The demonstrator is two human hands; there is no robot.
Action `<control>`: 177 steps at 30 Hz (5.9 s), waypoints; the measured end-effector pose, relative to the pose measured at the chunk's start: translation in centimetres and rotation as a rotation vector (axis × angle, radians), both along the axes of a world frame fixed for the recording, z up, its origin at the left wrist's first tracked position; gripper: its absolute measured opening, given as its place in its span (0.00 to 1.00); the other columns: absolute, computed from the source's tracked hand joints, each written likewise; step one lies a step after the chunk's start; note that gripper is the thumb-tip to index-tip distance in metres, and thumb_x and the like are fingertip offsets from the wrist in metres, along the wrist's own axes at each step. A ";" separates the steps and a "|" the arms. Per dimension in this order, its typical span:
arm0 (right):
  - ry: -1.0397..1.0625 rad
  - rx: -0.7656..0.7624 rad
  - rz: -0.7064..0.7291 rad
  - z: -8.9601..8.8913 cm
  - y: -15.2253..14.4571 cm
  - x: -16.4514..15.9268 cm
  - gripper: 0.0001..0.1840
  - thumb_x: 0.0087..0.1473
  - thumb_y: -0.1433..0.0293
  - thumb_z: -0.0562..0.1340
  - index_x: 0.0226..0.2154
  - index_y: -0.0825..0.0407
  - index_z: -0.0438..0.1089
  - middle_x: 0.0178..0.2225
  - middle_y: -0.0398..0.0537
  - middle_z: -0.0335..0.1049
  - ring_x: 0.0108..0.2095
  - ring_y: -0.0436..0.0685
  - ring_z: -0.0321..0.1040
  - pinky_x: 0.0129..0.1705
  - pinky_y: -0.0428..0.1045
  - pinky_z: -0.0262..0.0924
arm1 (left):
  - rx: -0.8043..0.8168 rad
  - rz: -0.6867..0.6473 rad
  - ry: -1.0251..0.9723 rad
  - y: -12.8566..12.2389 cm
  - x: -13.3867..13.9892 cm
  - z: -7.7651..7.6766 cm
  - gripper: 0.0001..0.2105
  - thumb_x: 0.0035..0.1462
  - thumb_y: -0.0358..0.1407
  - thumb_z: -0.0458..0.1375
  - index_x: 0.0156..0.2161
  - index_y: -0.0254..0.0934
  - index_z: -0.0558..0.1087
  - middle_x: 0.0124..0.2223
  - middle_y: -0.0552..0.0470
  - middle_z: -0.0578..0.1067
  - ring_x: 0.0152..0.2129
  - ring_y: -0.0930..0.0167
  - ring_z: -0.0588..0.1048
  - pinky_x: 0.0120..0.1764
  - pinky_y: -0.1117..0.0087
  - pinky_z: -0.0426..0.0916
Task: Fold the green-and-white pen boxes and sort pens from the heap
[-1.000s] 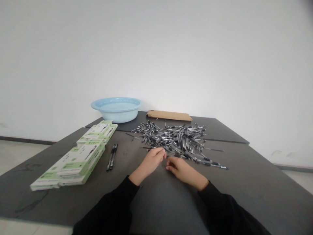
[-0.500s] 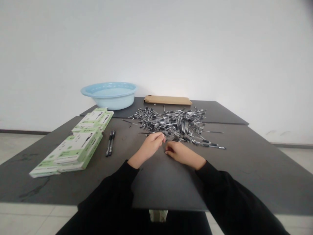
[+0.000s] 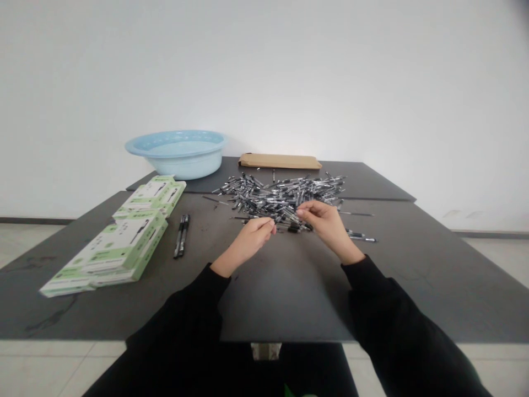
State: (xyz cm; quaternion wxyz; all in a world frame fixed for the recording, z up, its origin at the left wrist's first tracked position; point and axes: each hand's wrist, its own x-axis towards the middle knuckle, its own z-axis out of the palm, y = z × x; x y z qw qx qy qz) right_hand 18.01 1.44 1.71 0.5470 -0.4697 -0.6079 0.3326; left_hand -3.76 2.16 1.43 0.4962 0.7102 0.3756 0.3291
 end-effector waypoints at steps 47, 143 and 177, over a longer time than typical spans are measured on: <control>0.072 -0.172 0.272 0.6 -1.2 -1.3 0.16 0.42 0.59 0.75 0.30 0.53 0.78 0.28 0.45 0.77 0.28 0.52 0.69 0.34 0.49 0.63 | 0.213 -0.097 0.086 0.0 0.3 -0.2 0.14 0.60 0.42 0.54 0.27 0.35 0.68 0.26 0.56 0.63 0.26 0.73 0.62 0.31 0.71 0.55; 0.606 -0.188 0.229 1.1 -1.8 -2.6 0.12 0.43 0.62 0.77 0.28 0.52 0.79 0.30 0.45 0.78 0.23 0.45 0.65 0.26 0.42 0.64 | -0.427 -0.121 -0.255 -0.4 0.4 -0.2 0.13 0.46 0.39 0.69 0.30 0.34 0.70 0.25 0.55 0.74 0.18 0.79 0.66 0.22 0.75 0.53; 0.628 -0.203 0.187 1.7 -2.0 -2.2 0.14 0.43 0.62 0.77 0.26 0.52 0.75 0.32 0.45 0.78 0.23 0.44 0.62 0.24 0.42 0.62 | -0.293 -0.144 -0.172 -0.4 0.5 -0.3 0.14 0.51 0.43 0.66 0.36 0.32 0.78 0.26 0.54 0.74 0.19 0.76 0.69 0.25 0.73 0.57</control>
